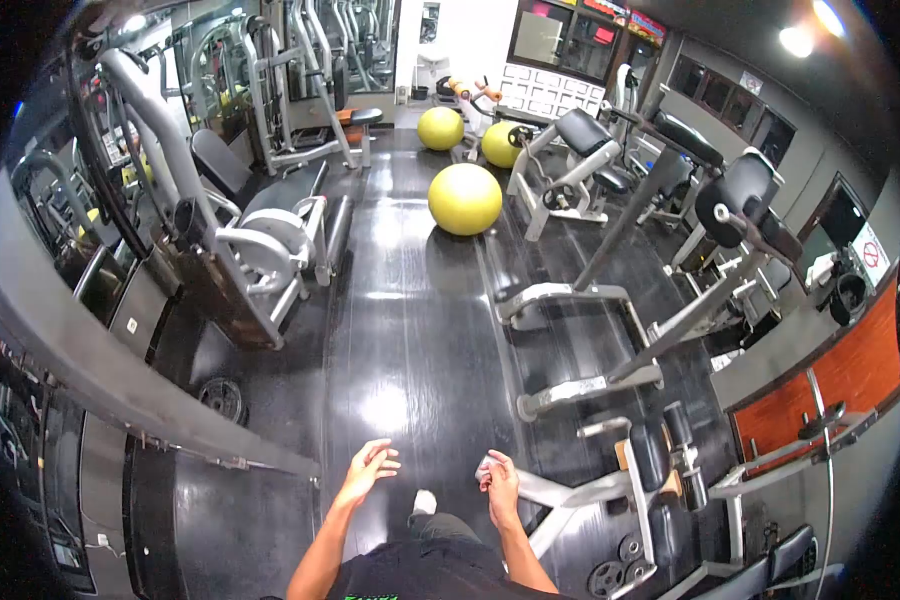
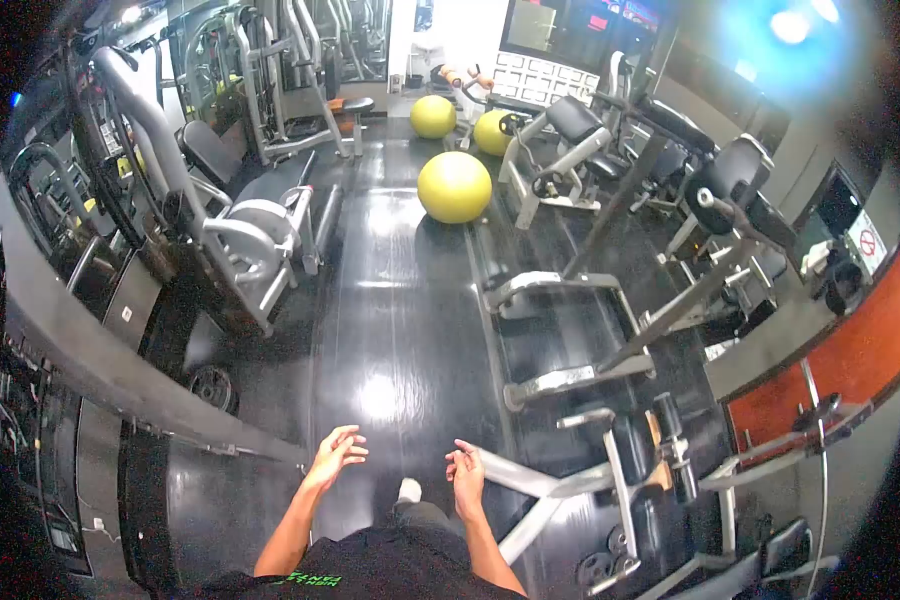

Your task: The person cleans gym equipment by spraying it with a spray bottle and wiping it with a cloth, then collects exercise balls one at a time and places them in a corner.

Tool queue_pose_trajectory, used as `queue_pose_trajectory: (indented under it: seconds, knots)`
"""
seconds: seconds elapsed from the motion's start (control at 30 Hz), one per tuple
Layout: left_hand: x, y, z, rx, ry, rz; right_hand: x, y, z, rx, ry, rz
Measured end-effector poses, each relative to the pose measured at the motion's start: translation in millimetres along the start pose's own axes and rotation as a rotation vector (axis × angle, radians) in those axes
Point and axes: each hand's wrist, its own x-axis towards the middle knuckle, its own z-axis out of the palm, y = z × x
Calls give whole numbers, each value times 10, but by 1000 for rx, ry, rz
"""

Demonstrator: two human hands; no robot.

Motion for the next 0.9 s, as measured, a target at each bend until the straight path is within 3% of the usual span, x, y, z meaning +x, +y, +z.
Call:
queue_pose_trajectory:
  seconds: [0.3,0.47,0.57,0.73,0.9]
  knots:
    - [1370,823,105,79,8,96,1767,-399,358,-35,-64,81]
    - [2262,1005,-20,131,176,90,2783,-563,651,-166,-106,74]
    - [2953,1114,-174,300,75,-24,3348,-701,876,-193,-98,102]
    - [4188,1648,3,260,47,-1,4275,-1107,1239,-184,-163,100]
    - [5360,2298,282,315,-15,-10,5187,-1452,1464,-85,-46,67]
